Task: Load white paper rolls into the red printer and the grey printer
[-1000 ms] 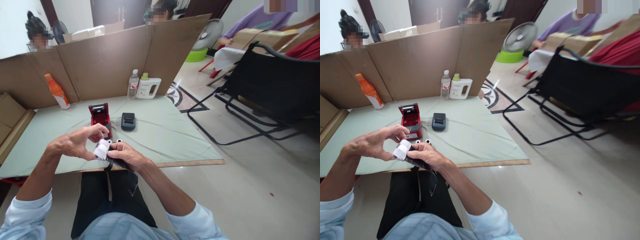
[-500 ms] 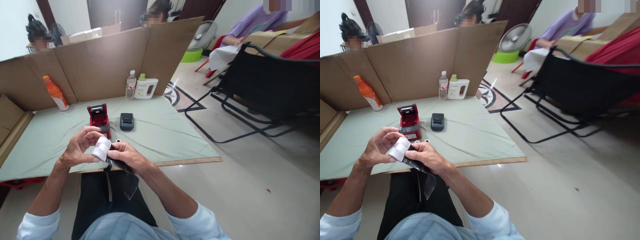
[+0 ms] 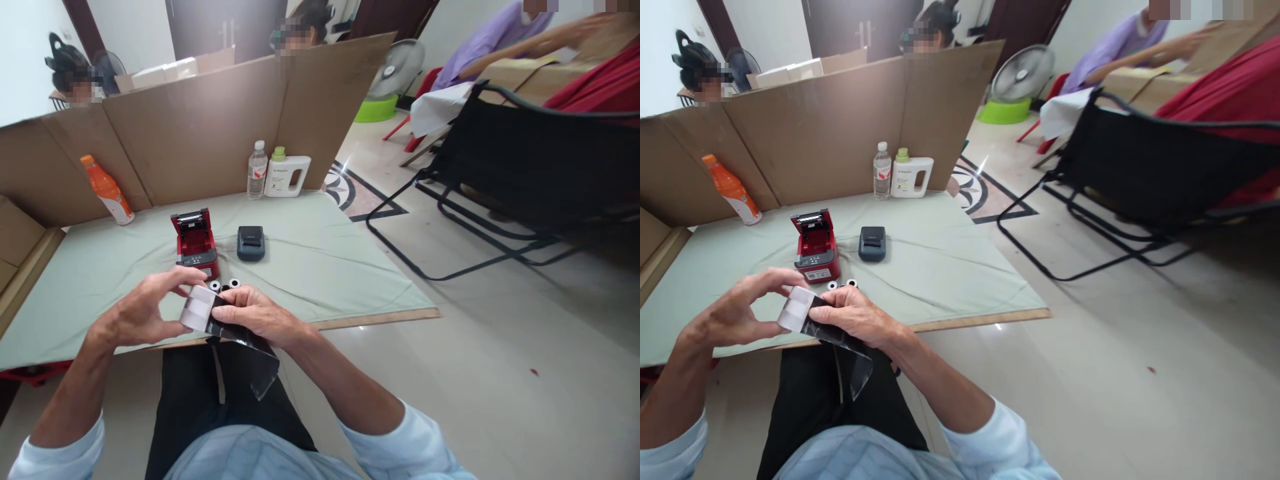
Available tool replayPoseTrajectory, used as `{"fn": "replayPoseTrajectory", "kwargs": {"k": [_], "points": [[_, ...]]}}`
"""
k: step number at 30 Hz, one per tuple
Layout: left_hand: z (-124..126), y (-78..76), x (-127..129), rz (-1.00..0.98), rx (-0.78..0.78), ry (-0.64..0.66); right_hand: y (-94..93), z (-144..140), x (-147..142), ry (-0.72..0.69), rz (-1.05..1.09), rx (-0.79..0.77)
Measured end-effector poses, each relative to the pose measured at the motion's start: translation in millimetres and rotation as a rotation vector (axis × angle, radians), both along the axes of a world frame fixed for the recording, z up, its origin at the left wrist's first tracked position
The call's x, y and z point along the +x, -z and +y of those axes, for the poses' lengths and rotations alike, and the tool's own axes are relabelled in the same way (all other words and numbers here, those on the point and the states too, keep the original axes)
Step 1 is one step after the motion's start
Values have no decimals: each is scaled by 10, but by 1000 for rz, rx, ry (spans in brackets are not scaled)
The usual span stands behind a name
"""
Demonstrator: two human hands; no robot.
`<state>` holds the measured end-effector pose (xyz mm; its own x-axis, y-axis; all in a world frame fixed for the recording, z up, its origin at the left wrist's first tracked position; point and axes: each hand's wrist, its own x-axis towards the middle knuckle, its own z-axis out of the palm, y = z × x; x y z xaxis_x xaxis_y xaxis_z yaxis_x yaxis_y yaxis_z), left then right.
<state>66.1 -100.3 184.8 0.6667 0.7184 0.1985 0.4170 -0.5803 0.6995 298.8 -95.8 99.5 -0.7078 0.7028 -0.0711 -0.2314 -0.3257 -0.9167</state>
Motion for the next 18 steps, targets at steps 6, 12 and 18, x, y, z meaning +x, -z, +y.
{"fn": "replayPoseTrajectory", "kwargs": {"k": [6,12,18], "points": [[-99,-28,94,148,79,-35,94,-18,-98,54,33,-27],[-96,456,129,-446,-221,-109,201,-68,-209,88,196,-183],[-20,114,125,-4,-152,-110,283,-33,-232,49,112,-184]]}}
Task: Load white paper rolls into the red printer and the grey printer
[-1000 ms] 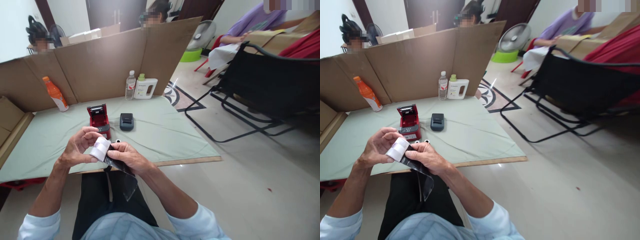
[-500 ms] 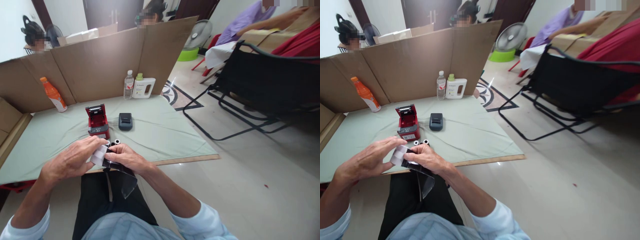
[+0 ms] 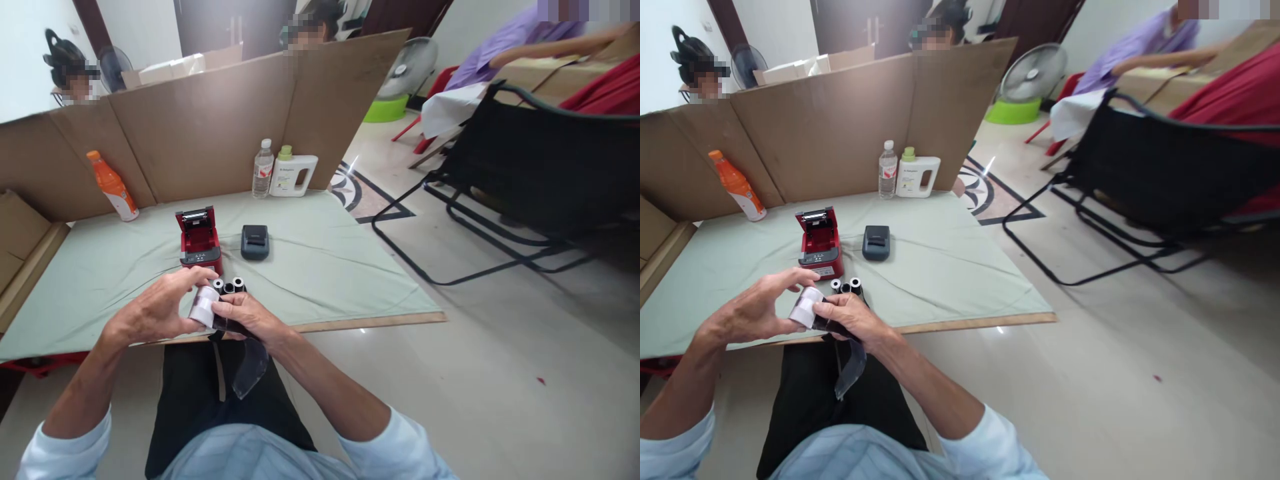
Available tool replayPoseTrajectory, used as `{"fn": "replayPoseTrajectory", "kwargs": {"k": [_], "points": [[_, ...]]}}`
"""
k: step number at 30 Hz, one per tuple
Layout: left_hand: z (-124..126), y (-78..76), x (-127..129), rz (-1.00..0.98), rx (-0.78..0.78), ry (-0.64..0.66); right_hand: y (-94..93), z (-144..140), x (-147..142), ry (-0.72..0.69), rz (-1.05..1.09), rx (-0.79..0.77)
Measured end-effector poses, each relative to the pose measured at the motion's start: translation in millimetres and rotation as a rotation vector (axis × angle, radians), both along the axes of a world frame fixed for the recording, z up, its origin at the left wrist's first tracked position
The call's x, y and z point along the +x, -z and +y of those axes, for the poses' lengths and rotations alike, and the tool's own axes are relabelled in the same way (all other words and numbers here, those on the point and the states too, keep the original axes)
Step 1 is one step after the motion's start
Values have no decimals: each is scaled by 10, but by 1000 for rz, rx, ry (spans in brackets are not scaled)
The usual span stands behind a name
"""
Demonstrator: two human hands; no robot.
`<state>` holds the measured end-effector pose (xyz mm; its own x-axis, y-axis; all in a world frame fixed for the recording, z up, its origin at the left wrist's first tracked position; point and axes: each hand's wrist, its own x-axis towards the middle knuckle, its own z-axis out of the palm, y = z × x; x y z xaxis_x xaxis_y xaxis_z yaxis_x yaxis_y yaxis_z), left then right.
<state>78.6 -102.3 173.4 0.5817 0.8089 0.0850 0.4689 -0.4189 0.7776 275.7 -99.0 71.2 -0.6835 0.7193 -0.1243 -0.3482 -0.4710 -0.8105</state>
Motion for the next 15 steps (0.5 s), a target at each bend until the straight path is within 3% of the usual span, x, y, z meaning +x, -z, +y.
{"fn": "replayPoseTrajectory", "kwargs": {"k": [3,7,9,11,15], "points": [[0,-78,24,33,-5,-7,35,-1,-31,-11,107,-37],[-44,241,89,-371,-151,-88,64,-16,-67,7,260,-68],[-42,338,93,-437,-195,-120,87,-7,-69,1,248,-79],[-10,279,65,-296,-191,-76,117,11,-64,-34,178,-70],[76,-18,0,38,-86,43,164,25,-71,-66,128,-79]]}}
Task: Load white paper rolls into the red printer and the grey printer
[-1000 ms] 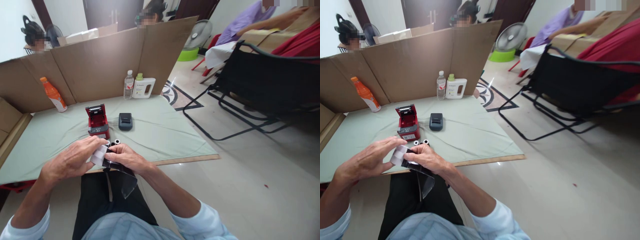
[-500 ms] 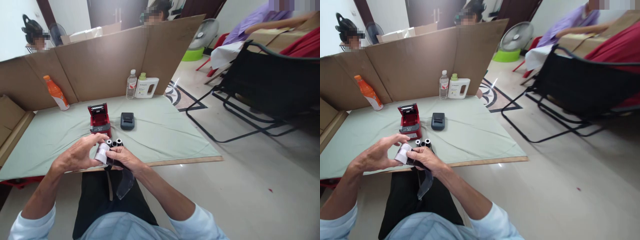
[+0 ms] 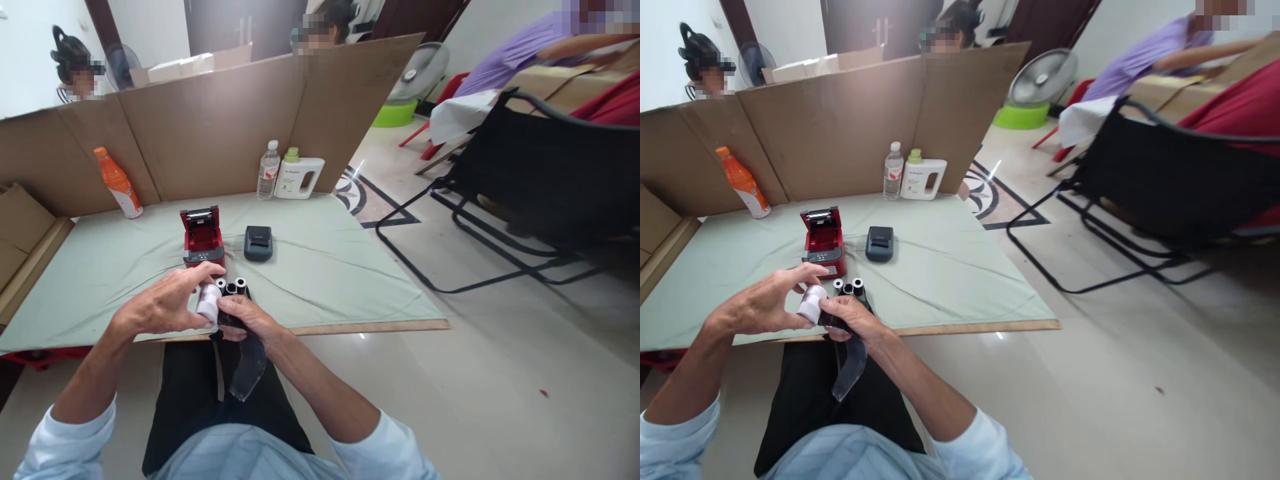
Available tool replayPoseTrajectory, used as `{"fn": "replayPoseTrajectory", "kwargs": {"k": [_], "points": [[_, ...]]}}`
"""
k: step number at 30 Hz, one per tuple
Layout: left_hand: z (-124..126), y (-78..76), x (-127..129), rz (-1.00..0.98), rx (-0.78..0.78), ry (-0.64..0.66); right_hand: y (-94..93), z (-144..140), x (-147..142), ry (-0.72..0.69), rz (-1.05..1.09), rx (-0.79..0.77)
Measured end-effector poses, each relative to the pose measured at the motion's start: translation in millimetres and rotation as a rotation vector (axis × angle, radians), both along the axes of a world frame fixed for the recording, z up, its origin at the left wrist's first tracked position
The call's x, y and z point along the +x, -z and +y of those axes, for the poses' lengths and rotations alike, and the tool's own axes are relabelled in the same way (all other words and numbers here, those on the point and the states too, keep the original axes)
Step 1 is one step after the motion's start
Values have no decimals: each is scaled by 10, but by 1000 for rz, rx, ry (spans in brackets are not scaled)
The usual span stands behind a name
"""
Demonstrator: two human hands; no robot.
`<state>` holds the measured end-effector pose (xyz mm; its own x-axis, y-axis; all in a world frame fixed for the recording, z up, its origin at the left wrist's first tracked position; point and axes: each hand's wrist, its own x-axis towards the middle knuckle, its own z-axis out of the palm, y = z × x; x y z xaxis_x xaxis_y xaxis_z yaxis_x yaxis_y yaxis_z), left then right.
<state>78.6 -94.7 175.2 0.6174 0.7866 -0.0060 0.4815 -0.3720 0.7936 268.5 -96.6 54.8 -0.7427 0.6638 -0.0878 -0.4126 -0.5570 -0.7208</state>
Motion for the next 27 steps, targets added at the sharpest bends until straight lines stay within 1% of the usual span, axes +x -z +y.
{"fn": "replayPoseTrajectory", "kwargs": {"k": [1,2,4,6,8,9,10,11,14,16,18,23,25,27], "points": [[4,-20,5,-20,1,3,3,-5,-8,15,40,-20],[-2,1,22,-87,-18,-5,4,-11,-19,40,88,-41],[-44,146,86,-297,-92,-61,2,-23,-42,87,168,-76],[-97,343,162,-494,-156,-188,2,-27,-60,108,199,-94],[-123,469,205,-577,-177,-310,6,-23,-65,104,191,-92],[-117,480,203,-558,-182,-331,9,-19,-63,93,177,-82],[-97,456,183,-500,-183,-314,10,-16,-57,79,155,-68],[-67,404,148,-414,-177,-265,10,-14,-50,59,129,-52],[31,185,12,-146,-101,-92,3,-16,-31,18,75,-36],[53,99,-43,-92,-42,-53,2,-23,-28,39,92,-61],[25,108,-48,-134,-43,-68,14,-27,-34,58,124,-86],[-98,294,59,-344,-147,-212,65,-23,-65,35,146,-94],[-103,312,95,-375,-155,-253,60,-25,-74,25,164,-88],[-79,281,111,-363,-149,-263,32,-29,-76,32,188,-85]]}}
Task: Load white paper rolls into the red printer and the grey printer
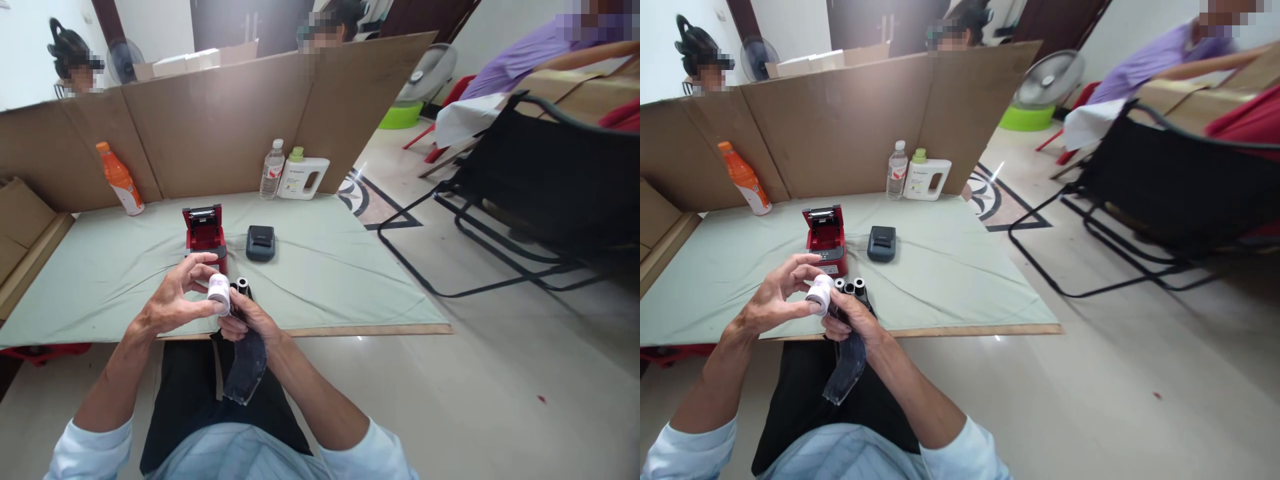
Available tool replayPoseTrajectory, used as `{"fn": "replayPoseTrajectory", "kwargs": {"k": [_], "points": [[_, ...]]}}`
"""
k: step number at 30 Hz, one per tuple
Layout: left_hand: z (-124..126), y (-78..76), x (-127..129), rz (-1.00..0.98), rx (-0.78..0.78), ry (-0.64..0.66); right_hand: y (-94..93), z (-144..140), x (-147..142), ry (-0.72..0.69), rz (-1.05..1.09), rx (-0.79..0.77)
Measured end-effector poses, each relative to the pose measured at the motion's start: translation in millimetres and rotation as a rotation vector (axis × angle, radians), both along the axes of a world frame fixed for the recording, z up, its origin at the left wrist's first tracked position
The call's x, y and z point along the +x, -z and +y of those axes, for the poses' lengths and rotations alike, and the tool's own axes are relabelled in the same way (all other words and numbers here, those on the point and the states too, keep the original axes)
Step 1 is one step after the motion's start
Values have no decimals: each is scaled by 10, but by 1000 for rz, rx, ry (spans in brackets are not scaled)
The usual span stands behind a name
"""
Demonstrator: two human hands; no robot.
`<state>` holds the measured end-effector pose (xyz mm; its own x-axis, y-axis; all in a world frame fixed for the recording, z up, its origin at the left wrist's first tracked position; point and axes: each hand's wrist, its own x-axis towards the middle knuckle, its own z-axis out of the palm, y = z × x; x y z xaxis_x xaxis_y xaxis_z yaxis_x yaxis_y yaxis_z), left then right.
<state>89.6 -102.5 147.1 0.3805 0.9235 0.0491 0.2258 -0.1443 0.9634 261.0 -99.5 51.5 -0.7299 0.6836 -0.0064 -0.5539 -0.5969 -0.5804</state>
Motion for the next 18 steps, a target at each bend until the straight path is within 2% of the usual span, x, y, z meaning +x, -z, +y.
{"fn": "replayPoseTrajectory", "kwargs": {"k": [5,9,15,18], "points": [[103,-137,-19,88,15,76,-71,6,24,-2,-25,17],[132,-157,6,56,-21,72,-59,15,20,8,-31,9],[23,35,174,-264,-100,-135,-56,9,-27,71,82,-38],[-12,130,196,-395,-125,-170,-83,9,-29,96,99,-41]]}}
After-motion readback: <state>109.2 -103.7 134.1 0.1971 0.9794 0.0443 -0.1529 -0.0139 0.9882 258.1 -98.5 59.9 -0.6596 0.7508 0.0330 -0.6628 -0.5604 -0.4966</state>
